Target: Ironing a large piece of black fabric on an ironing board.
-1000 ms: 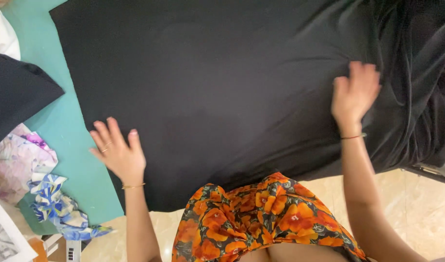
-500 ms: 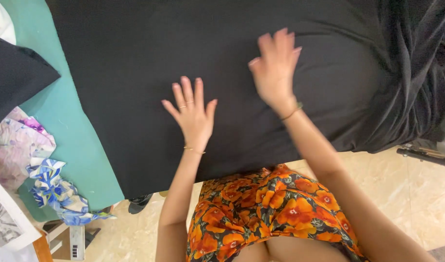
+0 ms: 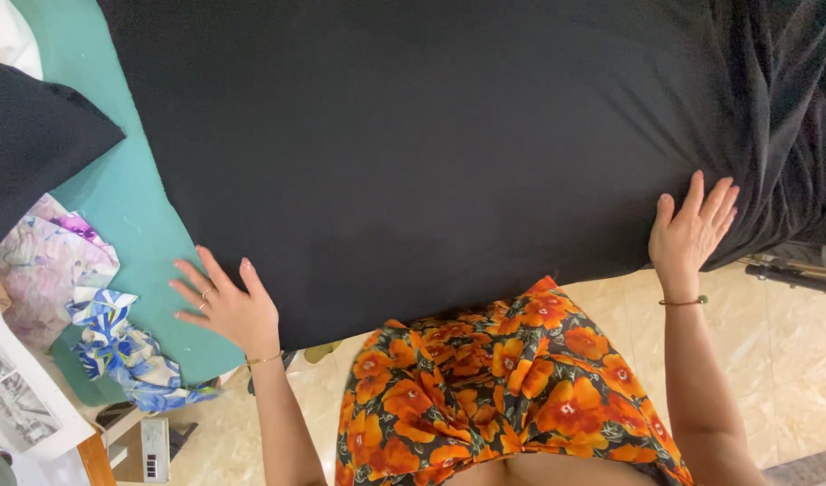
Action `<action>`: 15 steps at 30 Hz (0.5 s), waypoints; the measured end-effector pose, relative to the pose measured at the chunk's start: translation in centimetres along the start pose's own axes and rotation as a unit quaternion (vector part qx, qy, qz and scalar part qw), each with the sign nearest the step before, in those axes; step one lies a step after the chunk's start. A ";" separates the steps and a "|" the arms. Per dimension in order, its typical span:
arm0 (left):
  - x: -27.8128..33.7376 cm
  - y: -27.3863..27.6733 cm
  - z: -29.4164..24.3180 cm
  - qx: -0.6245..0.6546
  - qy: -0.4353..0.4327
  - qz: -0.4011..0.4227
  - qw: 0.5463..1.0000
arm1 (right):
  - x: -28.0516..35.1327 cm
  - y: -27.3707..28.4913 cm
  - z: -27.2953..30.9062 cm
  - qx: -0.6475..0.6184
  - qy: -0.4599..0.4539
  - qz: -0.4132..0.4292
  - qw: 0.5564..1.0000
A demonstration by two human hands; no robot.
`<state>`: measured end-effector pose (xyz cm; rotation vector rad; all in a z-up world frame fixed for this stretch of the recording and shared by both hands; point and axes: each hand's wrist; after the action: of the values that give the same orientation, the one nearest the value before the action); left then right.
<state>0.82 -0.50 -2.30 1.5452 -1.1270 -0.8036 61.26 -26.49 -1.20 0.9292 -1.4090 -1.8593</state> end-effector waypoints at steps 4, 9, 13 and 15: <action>2.5 -0.1 -5.1 -0.030 -0.008 -0.026 0.999 | -3.2 -0.5 8.2 0.044 0.041 -0.007 0.998; 10.8 1.3 -19.0 0.053 -0.258 0.081 0.961 | -9.9 -3.6 19.3 -0.086 0.216 -0.004 0.973; 16.7 -2.7 -19.3 0.059 -0.345 0.110 0.930 | -15.6 -6.3 18.8 -0.097 0.298 -0.026 0.949; 18.0 -3.7 -18.6 0.129 -0.419 0.135 0.888 | -18.8 -6.4 16.1 -0.030 0.243 0.005 0.970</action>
<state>24.70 -10.96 -0.17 1.1984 -2.1000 -1.2080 58.05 -1.11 -1.40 1.2397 -1.0484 -1.5152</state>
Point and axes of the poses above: each hand's wrist, its own x-axis away from the middle knuckle, its own y-axis out of the back of the hand, z = x × y, and after that the axes turned 12 degrees about y, right-handed
